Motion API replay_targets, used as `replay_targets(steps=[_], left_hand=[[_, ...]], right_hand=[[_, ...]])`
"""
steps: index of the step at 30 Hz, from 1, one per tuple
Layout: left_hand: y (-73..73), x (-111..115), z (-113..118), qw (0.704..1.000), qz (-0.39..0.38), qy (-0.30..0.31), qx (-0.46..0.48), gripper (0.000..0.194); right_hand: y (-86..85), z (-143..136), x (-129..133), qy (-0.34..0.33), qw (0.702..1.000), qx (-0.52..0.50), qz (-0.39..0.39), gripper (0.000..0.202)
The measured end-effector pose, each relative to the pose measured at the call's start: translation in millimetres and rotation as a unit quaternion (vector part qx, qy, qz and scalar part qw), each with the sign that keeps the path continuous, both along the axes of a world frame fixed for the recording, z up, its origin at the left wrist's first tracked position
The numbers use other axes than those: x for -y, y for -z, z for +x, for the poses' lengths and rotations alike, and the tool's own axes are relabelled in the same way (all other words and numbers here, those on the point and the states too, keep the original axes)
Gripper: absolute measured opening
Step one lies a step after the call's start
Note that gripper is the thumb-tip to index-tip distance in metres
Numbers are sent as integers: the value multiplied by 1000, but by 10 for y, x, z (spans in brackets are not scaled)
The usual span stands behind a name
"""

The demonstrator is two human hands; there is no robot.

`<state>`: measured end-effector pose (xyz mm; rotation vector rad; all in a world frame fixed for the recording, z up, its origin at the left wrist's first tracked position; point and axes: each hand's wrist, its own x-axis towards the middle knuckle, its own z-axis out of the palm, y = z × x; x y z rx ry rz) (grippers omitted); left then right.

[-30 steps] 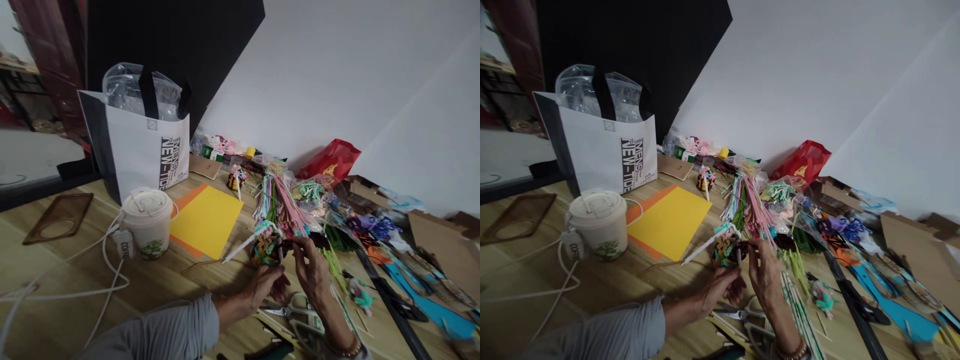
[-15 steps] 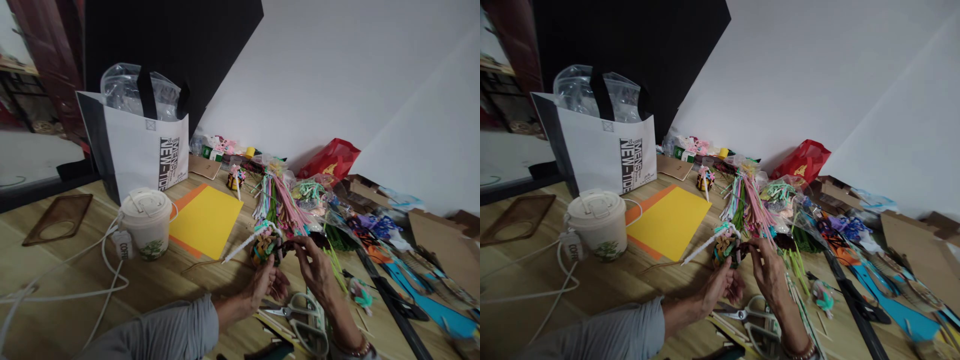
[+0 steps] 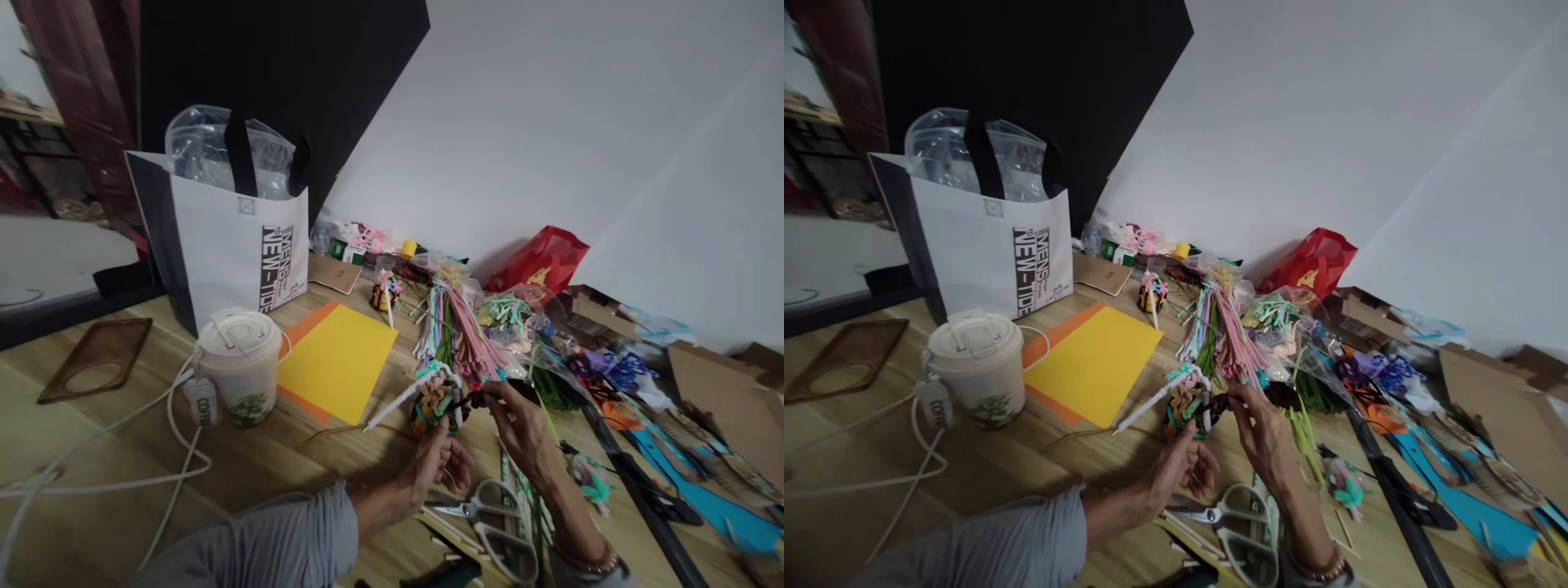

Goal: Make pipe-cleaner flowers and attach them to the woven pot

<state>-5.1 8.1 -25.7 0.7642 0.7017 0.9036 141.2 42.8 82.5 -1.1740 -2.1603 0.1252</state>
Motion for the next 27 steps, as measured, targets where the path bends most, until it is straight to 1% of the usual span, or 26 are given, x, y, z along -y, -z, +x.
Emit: replay_targets(steps=[3,6,8,10,12,15,17,19,22,27], left_hand=[[31,6,5,1000,4,-4,-1,82],[14,19,2,1000,4,-6,6,81],[-7,26,-3,1000,4,-8,10,80],[-23,31,-7,1000,5,-9,11,80],[-29,34,-9,1000,6,-11,12,79],[-25,34,-5,1000,6,-12,8,79],[-19,32,2,1000,-1,-15,3,79],[-16,30,6,1000,-4,-14,0,78],[-18,28,7,1000,-5,-5,-1,78],[-10,20,9,1000,-1,-12,0,76]], right_hand=[[2,11,4,-1,1000,-1,5,19],[-32,-26,36,-12,1000,-11,1,19],[-58,-67,59,-27,999,-33,-27,18],[-64,-105,68,-39,994,-73,-71,18],[-42,-127,59,-49,983,-133,-119,18],[17,-133,27,-76,954,-223,-188,26],[44,-130,13,-90,937,-255,-221,32],[52,-131,12,-91,930,-261,-243,35],[52,-144,12,-90,928,-250,-261,33],[81,-154,-30,-86,947,-189,-247,20]])
